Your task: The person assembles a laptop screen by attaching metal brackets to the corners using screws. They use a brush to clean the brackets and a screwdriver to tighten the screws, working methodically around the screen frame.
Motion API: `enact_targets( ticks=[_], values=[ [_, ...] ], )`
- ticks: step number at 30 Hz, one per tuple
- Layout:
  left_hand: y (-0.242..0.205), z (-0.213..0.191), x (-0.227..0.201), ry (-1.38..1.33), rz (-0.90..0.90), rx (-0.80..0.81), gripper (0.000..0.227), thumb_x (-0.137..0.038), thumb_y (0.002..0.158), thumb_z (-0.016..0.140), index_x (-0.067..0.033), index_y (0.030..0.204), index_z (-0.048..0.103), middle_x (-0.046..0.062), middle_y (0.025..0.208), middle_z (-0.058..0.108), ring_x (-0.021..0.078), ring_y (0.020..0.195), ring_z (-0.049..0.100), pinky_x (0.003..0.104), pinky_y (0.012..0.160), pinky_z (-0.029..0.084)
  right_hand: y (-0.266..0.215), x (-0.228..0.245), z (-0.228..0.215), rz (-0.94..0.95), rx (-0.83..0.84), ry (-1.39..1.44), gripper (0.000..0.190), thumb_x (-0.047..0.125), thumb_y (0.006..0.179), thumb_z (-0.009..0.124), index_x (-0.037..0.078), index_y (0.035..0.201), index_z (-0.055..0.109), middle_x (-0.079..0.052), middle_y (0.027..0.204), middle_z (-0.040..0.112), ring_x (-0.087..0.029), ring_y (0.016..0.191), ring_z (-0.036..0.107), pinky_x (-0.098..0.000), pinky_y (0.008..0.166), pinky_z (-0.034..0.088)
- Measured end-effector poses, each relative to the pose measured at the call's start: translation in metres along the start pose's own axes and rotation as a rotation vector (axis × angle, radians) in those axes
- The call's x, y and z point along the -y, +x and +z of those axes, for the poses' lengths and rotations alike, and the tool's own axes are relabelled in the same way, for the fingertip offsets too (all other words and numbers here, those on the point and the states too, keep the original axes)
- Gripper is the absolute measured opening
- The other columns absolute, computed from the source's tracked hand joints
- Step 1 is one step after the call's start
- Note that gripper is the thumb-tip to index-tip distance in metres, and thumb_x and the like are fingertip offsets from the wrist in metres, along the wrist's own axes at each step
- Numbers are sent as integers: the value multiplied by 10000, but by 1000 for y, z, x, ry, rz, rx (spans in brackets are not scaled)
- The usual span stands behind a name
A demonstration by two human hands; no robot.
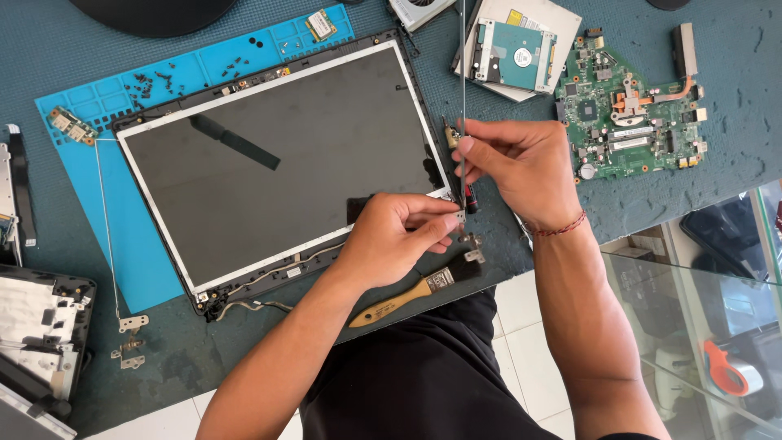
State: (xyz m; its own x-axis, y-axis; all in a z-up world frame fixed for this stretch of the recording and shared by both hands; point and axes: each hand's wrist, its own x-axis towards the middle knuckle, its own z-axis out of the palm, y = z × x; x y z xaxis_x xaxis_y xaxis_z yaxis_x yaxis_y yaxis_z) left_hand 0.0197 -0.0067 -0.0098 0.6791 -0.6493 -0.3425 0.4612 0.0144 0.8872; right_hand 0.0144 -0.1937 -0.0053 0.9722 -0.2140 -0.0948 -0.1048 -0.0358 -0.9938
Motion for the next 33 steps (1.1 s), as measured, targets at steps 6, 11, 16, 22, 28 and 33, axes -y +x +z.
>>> enact_targets(
  ticks=[6, 11, 16, 22, 28, 33],
  values=[
    [6, 4, 3, 144, 49, -127, 177, -55, 838, 649, 23, 990, 699, 181, 776, 722, 203, 635, 709, 285, 586, 633, -5, 6, 0, 42, 35, -89, 277, -41, 841, 684, -93, 1106, 620, -237, 807, 670, -202, 614, 661, -292, 548, 606],
    [9, 5, 2, 337, 103, -167, 147, -84, 816, 649, -38, 938, 718, 97, 664, 708, 148, 540, 684, 235, 507, 601, -13, 5, 3, 55, 54, -160, 271, -46, 832, 685, -72, 1098, 642, -227, 790, 683, -191, 609, 668, -276, 524, 596],
    [9, -6, -23, 764, 181, -205, 162, -260, 867, 593, -187, 882, 737, 30, 644, 695, 274, 649, 683, 385, 576, 542, -4, -18, -6, 4, 5, -185, 235, -20, 854, 679, -63, 1082, 647, -193, 746, 676, -165, 534, 646, -234, 472, 581],
    [62, -61, -35, 1351, 611, -539, 252, -253, 870, 686, -31, 988, 678, 144, 888, 596, 361, 914, 559, 438, 805, 456, -3, -16, -4, -18, -15, -439, 205, -13, 820, 677, 17, 1021, 703, -136, 680, 685, -137, 485, 642, -224, 454, 529],
    [102, -74, -35, 1627, 307, -583, 558, -497, 914, 619, 9, 1149, 601, 182, 1145, 497, 380, 998, 442, 499, 816, 419, -1, -16, 0, 22, -53, -605, 187, 146, 826, 696, 102, 1000, 750, -10, 628, 703, -40, 502, 631, -168, 606, 500],
    [111, -66, -30, 1636, 328, -730, 694, -683, 834, 664, 0, 951, 618, 142, 1084, 439, 345, 926, 419, 468, 771, 388, -1, -18, -1, 16, -50, -673, 210, 189, 815, 706, 110, 1005, 747, -12, 655, 718, -51, 559, 645, -200, 653, 507]
  ],
)
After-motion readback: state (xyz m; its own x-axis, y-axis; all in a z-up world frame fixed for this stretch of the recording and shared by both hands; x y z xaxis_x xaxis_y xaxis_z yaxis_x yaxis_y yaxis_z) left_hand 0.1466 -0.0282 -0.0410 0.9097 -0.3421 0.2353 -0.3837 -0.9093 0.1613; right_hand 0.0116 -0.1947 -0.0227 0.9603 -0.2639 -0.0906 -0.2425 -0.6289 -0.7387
